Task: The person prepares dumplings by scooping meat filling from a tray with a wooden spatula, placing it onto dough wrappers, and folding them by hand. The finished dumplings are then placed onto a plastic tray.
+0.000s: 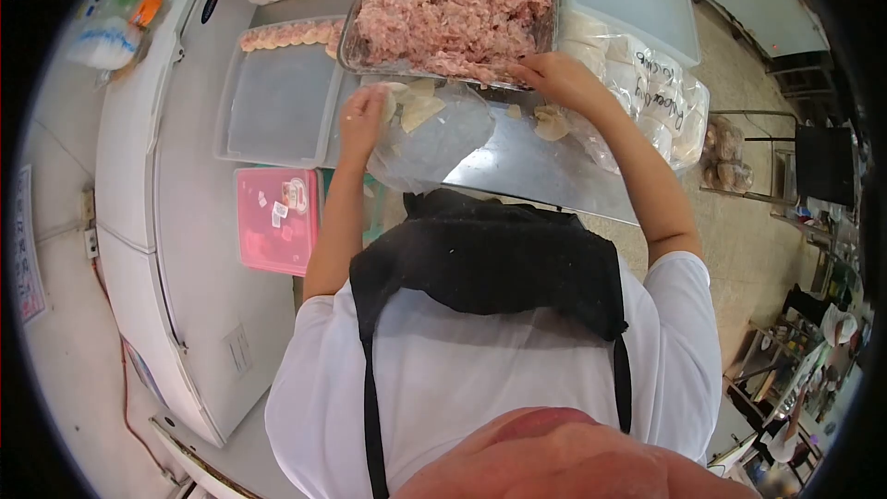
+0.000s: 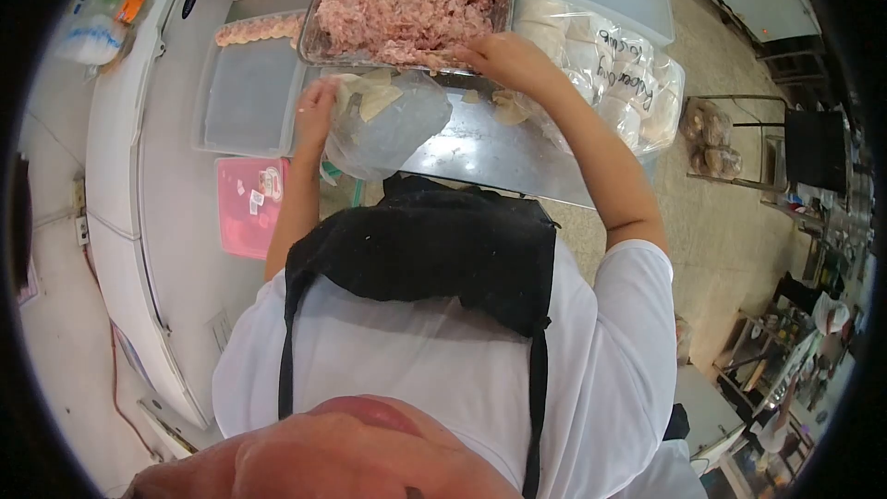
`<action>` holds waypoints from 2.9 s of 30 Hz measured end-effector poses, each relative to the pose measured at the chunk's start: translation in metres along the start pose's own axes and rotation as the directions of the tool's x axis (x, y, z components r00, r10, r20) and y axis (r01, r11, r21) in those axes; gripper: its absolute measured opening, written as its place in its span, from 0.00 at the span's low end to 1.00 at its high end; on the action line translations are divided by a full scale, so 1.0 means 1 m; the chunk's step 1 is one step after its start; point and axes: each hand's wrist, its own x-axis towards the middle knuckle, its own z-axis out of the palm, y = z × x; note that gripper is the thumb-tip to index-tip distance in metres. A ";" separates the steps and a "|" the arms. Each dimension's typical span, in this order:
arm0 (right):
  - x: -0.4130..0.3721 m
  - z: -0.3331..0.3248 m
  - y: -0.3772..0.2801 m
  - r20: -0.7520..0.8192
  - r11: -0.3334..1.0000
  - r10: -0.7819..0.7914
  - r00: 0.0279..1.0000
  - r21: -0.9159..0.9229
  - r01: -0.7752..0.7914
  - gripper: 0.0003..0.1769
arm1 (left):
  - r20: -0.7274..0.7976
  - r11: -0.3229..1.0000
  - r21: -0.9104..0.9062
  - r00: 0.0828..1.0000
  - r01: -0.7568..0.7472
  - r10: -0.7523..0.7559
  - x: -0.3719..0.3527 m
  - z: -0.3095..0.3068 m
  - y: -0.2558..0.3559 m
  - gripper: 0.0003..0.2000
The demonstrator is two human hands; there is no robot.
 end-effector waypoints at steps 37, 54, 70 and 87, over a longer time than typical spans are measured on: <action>0.009 -0.037 -0.126 -0.205 0.922 0.206 0.957 -0.286 -0.260 0.12 | 0.492 0.116 -0.836 0.827 0.536 -0.272 0.118 0.017 0.121 0.30; -0.039 -0.087 -0.076 0.077 0.838 0.209 0.975 0.499 -0.219 0.22 | 0.330 0.831 -0.063 0.774 -0.552 0.539 0.086 0.018 0.138 0.38; -0.010 -0.017 -0.038 -0.379 0.971 -0.222 0.898 -0.170 0.168 0.14 | 0.411 0.964 0.244 0.888 0.111 -0.206 0.092 0.029 0.102 0.35; 0.009 -0.043 -0.098 -0.191 0.935 -0.183 0.964 0.268 0.231 0.15 | 0.346 0.725 0.390 0.820 -0.568 0.456 0.070 -0.054 0.123 0.35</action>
